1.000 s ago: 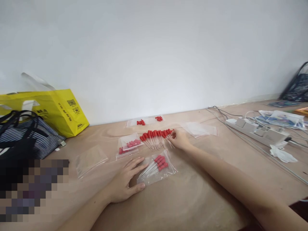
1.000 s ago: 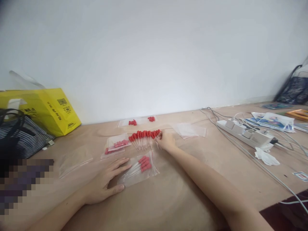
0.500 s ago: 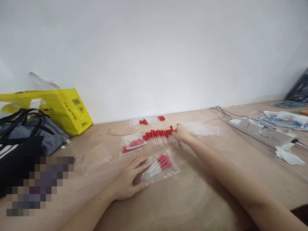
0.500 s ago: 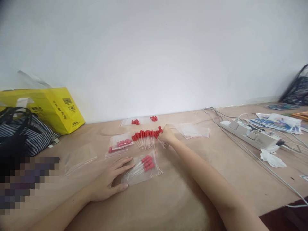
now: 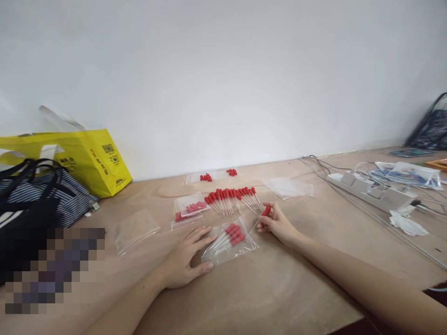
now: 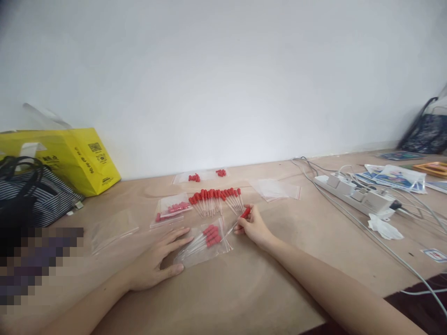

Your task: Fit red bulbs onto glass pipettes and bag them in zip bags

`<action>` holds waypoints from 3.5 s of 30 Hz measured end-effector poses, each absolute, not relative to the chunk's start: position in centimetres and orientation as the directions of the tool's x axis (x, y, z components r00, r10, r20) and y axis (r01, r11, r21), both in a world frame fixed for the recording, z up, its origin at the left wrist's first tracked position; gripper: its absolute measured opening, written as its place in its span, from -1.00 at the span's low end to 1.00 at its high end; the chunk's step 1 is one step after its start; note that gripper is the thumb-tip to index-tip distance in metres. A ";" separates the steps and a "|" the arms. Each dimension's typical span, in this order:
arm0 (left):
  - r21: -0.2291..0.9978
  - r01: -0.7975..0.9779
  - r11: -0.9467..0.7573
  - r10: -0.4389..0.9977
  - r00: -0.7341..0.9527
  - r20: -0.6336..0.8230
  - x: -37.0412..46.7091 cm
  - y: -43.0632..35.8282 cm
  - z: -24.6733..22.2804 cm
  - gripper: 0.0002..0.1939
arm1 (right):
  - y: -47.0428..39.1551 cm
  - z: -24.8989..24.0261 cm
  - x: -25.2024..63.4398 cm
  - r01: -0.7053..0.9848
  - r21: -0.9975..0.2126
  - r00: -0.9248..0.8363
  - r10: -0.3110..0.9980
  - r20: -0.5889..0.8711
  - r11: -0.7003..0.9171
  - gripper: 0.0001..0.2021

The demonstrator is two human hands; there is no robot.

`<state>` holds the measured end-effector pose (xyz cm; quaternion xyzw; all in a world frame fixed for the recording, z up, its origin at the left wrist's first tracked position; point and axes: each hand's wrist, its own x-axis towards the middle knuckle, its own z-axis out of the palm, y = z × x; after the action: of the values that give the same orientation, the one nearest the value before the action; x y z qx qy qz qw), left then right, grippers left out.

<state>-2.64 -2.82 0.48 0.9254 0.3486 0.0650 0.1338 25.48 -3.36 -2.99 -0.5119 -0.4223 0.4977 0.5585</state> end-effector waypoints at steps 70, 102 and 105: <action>0.071 0.342 -0.937 0.316 0.744 0.589 -0.5 -4.0 -0.9 -0.70 | -4.7 -2.4 24.1 0.558 0.323 -0.717 0.248 0.652 0.764 -0.77; -0.319 0.311 -0.895 0.007 0.726 0.688 0.1 -3.2 -0.6 -0.87 | -3.5 -2.5 24.2 0.540 0.494 -0.737 0.099 0.669 0.682 -0.78; -0.367 0.310 -0.877 -0.024 0.735 0.678 0.2 -3.0 -0.8 -0.89 | -3.4 -2.6 23.7 0.550 0.496 -0.724 0.087 0.685 0.672 -0.79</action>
<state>0.18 -2.97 -0.77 0.9011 0.0794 0.3556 -0.2352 23.71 -3.41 -2.62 -0.1862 -0.8558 -0.3598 0.3217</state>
